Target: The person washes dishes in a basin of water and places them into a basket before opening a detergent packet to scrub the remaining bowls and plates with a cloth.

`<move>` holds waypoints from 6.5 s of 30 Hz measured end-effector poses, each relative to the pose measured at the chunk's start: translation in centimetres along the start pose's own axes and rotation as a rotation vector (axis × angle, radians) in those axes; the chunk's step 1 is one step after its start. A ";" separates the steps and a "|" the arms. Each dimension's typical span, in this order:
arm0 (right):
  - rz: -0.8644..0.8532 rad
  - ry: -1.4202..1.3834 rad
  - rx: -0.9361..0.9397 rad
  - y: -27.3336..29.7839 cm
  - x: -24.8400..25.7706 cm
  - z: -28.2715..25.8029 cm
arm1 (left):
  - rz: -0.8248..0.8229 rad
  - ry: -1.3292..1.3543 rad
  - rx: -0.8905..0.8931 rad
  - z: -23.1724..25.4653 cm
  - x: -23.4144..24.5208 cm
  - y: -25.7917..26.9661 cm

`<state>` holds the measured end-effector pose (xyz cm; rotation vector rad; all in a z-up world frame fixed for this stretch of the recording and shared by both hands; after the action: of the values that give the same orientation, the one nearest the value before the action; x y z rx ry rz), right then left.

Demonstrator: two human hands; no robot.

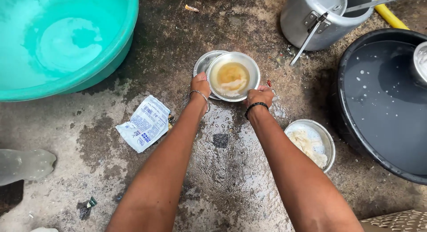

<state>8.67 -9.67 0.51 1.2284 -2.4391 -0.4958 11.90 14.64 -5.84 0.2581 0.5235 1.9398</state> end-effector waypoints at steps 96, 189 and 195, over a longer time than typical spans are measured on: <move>0.076 0.164 0.427 6.4 2.2 -10.2 | -0.166 0.390 0.015 3.6 -0.8 2.9; -0.461 0.346 1.050 16.0 6.1 -11.1 | -0.102 -0.860 -0.769 13.8 5.4 24.3; -0.258 1.026 0.957 6.0 18.1 -5.0 | -0.103 -0.828 -0.683 13.2 0.0 26.1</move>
<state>-3.13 -21.84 10.55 1.5511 -1.5505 1.1224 -3.89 8.87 18.04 0.5298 -0.6439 1.6115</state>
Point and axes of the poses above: each hand's wrist, its own y-axis away from the middle knuckle, its own x-axis out of the back of the hand, z = x × y, the point moved 7 cm from there along -y, towards the middle knuckle, and after that the axes turned 6 degrees about -y, right-handed, at the moved point
